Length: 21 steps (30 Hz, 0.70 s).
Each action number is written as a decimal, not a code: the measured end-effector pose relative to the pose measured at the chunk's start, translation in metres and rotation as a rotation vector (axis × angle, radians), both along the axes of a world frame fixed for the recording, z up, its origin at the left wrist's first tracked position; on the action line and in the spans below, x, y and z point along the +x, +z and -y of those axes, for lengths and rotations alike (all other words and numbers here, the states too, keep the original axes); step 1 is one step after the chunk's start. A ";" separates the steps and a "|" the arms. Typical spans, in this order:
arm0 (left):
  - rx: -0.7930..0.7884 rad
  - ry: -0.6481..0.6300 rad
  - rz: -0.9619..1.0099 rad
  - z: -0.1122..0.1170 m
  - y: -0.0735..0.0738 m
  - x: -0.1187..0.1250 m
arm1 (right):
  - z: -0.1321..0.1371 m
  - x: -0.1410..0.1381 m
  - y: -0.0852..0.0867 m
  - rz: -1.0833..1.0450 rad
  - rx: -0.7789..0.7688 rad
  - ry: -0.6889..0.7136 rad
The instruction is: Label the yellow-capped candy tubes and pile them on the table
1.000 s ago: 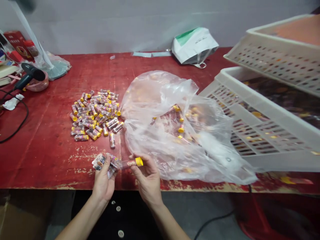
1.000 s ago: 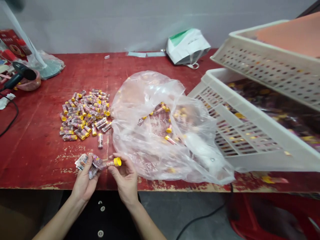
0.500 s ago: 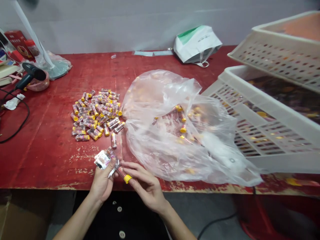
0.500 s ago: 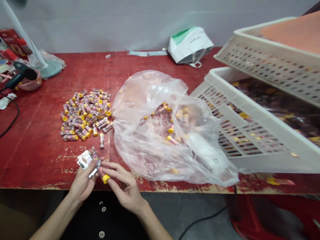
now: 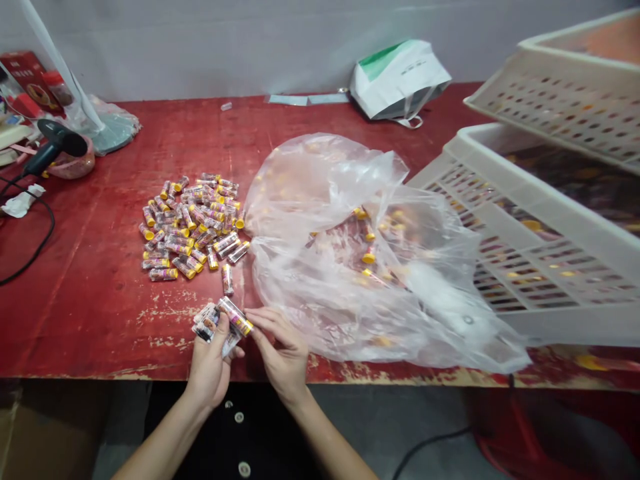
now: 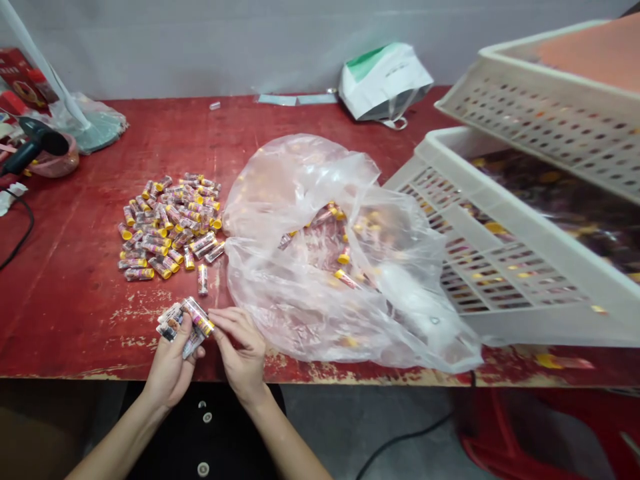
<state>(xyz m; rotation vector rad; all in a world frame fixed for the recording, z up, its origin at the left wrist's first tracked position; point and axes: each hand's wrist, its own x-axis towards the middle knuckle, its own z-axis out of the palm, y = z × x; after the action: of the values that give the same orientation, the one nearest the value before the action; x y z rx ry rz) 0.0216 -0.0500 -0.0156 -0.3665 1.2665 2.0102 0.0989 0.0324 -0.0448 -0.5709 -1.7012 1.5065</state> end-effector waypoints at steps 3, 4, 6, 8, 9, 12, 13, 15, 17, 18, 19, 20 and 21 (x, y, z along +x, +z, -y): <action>0.015 -0.006 0.010 -0.004 -0.006 -0.008 | 0.001 -0.017 -0.005 0.022 -0.172 -0.021; 0.026 -0.010 0.019 -0.005 -0.007 -0.012 | -0.001 -0.024 -0.006 0.023 -0.241 -0.052; 0.042 -0.010 0.036 -0.004 -0.009 -0.019 | -0.014 -0.036 -0.005 0.011 -0.319 -0.098; 0.032 0.004 0.039 -0.001 -0.010 -0.028 | -0.046 -0.039 0.001 0.043 -0.195 -0.140; 0.019 0.011 0.037 0.000 -0.012 -0.033 | -0.069 -0.037 0.005 0.110 -0.060 -0.187; -0.017 0.012 0.032 0.004 -0.015 -0.040 | -0.154 -0.027 0.019 0.415 0.319 -0.430; -0.029 0.012 0.038 0.004 -0.015 -0.039 | -0.182 -0.026 0.021 0.465 0.336 -0.443; -0.038 0.003 0.060 0.001 -0.013 -0.033 | -0.227 -0.035 0.021 0.558 0.368 -0.375; -0.022 -0.025 0.078 -0.004 -0.009 -0.025 | -0.254 -0.054 0.016 0.612 0.403 -0.284; -0.007 -0.041 0.079 -0.007 -0.007 -0.021 | -0.260 -0.062 0.014 0.626 0.425 -0.250; 0.006 -0.048 0.078 -0.009 -0.005 -0.018 | -0.263 -0.068 0.012 0.634 0.450 -0.228; 0.014 -0.042 0.078 -0.011 -0.002 -0.017 | -0.262 -0.070 0.012 0.642 0.479 -0.217; 0.017 -0.020 0.082 -0.011 -0.001 -0.018 | -0.260 -0.067 0.013 0.640 0.508 -0.220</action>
<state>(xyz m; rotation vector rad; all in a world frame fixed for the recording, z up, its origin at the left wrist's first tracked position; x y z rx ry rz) 0.0039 -0.0387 -0.0164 -0.4225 1.1968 1.9681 0.0314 0.2924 -0.0322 -0.9845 -2.3037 0.7130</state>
